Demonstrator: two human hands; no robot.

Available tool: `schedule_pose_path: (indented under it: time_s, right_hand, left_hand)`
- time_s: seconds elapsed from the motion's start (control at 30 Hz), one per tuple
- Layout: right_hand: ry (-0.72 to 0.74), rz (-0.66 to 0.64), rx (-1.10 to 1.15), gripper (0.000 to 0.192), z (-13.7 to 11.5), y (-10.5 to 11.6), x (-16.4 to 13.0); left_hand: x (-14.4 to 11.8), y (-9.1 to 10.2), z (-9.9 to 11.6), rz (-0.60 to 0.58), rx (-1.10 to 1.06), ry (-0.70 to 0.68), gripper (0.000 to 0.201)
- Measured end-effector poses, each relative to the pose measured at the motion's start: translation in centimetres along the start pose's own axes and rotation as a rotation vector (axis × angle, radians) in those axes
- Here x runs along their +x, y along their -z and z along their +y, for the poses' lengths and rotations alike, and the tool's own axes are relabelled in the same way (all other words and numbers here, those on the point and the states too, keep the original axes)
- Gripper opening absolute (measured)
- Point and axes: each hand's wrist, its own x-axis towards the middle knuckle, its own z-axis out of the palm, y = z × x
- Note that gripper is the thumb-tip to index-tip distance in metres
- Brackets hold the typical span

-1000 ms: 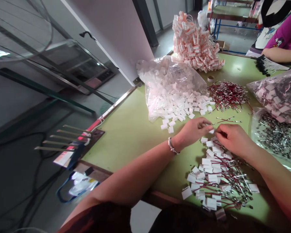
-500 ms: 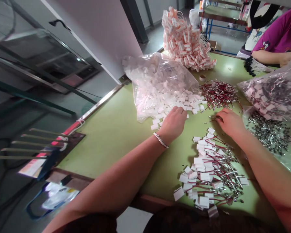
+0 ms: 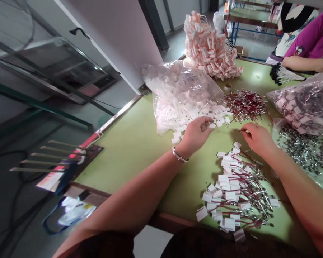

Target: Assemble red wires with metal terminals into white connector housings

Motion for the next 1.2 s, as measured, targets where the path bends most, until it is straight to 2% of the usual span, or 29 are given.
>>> schedule_pose_path:
  time_s: [0.07, 0.17, 0.27, 0.43, 0.73, 0.87, 0.97, 1.07, 1.2]
  right_hand:
    - [-0.003, -0.026, 0.065, 0.014, -1.1, 0.3, -0.4]
    - [-0.015, -0.049, 0.159, 0.011, -2.5, 0.6, -0.9]
    - [-0.009, -0.077, 0.257, 0.013, -3.4, 0.7, -1.3]
    - [0.043, -0.109, 0.275, 0.019, -4.1, 0.7, -1.6]
    - [-0.076, -0.174, 0.443, 0.024, -4.0, 0.4, -1.6]
    - [-0.103, -0.189, 0.448, 0.025, -3.8, 0.5, -1.6]
    - [-0.051, -0.163, 0.396, 0.024, -3.9, 0.7, -1.6]
    - [0.045, -0.118, 0.250, 0.023, -4.0, 1.0, -1.7]
    - [0.146, -0.147, 0.162, 0.024, -3.7, 1.1, -1.7]
  left_hand:
    - [-0.4, 0.1, 0.6, -0.059, -0.319, 0.152, 0.033]
    - [-1.0, 0.0, 1.1, -0.174, -0.720, 0.373, 0.023]
    - [-1.4, -0.3, 1.2, -0.198, -0.921, 0.509, 0.011]
    - [-1.7, -0.8, 1.3, -0.232, -0.938, 0.470, 0.013]
    - [-1.6, -0.8, 0.9, -0.257, -0.918, 0.477, 0.011]
    - [-1.6, -0.8, 0.8, -0.244, -0.801, 0.441, 0.014]
    - [-1.6, -0.8, 0.7, -0.226, -0.734, 0.450, 0.015]
    - [-1.7, -0.8, 0.5, -0.226, -0.713, 0.449, 0.023]
    - [-1.7, -0.6, 0.4, -0.333, -0.630, 0.410, 0.024]
